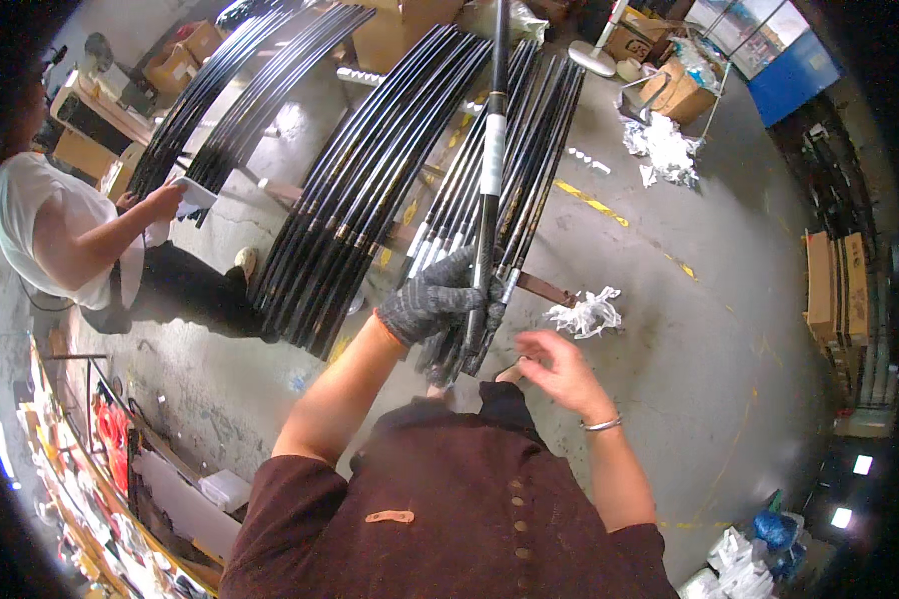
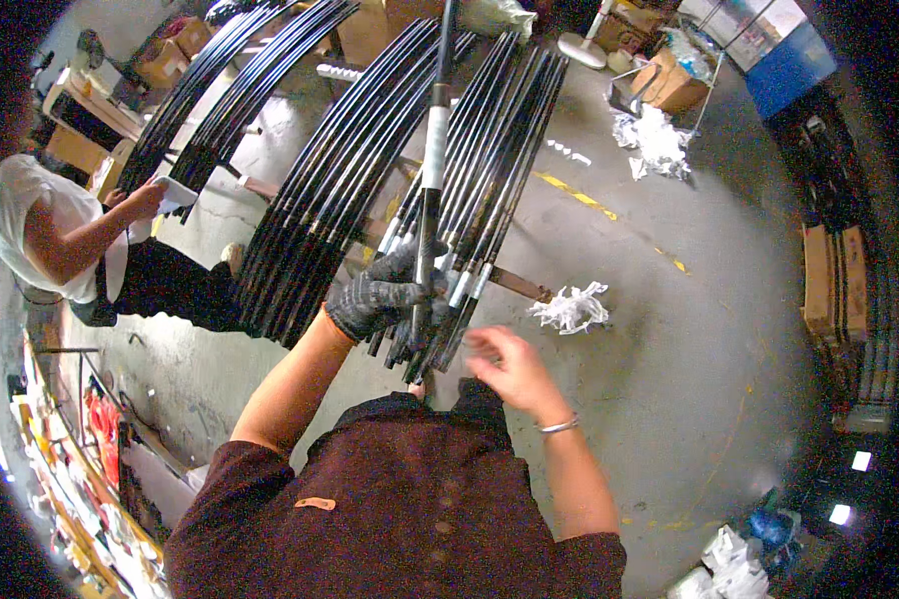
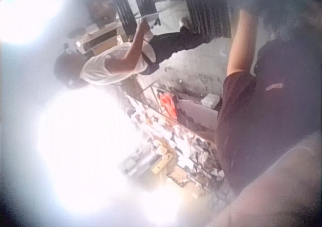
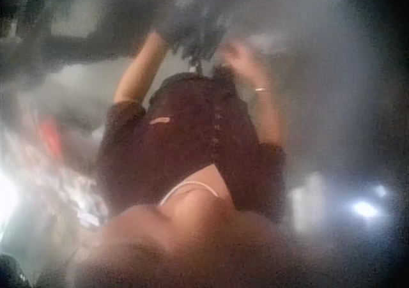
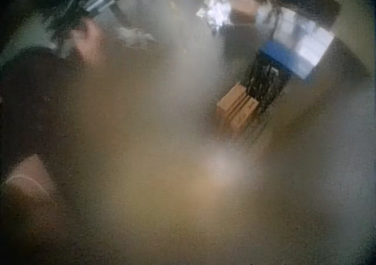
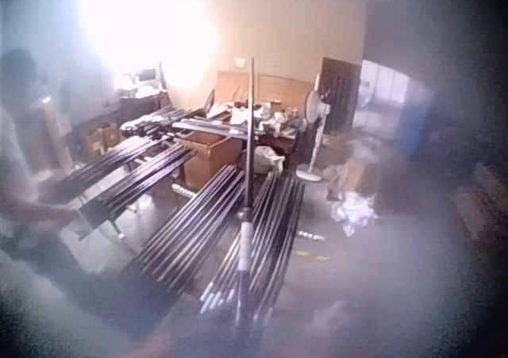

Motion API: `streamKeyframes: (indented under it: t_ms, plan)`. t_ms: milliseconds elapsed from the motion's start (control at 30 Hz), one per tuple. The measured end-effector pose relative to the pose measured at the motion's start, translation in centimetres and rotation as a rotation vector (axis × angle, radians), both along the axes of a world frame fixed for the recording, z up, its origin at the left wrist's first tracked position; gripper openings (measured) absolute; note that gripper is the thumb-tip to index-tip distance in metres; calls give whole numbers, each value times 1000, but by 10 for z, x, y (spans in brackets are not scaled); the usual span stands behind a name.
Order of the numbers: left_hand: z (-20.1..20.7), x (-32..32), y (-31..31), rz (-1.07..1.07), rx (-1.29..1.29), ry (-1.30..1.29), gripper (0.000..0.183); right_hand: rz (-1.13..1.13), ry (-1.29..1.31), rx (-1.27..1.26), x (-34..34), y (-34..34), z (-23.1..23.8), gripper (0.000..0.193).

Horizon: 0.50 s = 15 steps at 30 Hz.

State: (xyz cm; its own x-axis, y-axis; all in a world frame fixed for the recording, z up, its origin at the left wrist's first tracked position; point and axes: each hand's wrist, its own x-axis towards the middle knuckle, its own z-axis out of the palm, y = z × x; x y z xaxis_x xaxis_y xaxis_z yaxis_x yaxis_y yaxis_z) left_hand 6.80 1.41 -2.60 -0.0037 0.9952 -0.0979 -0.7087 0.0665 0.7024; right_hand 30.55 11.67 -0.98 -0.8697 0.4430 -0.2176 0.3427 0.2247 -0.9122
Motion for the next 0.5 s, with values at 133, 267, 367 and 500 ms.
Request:
streamKeyframes:
  t_ms: [133,267,367,500]
  plan:
    - [16,16,14,158,86,108,66,-61,61,203,-26,-30,28,34]
    - [23,19,21,264,107,218,63,-133,100,460,-35,-34,39,27]
    - [20,21,29,339,92,319,67,-210,117,574,-39,-31,48,24]
    - [21,27,35,392,123,398,65,-269,105,680,-43,-24,47,14]
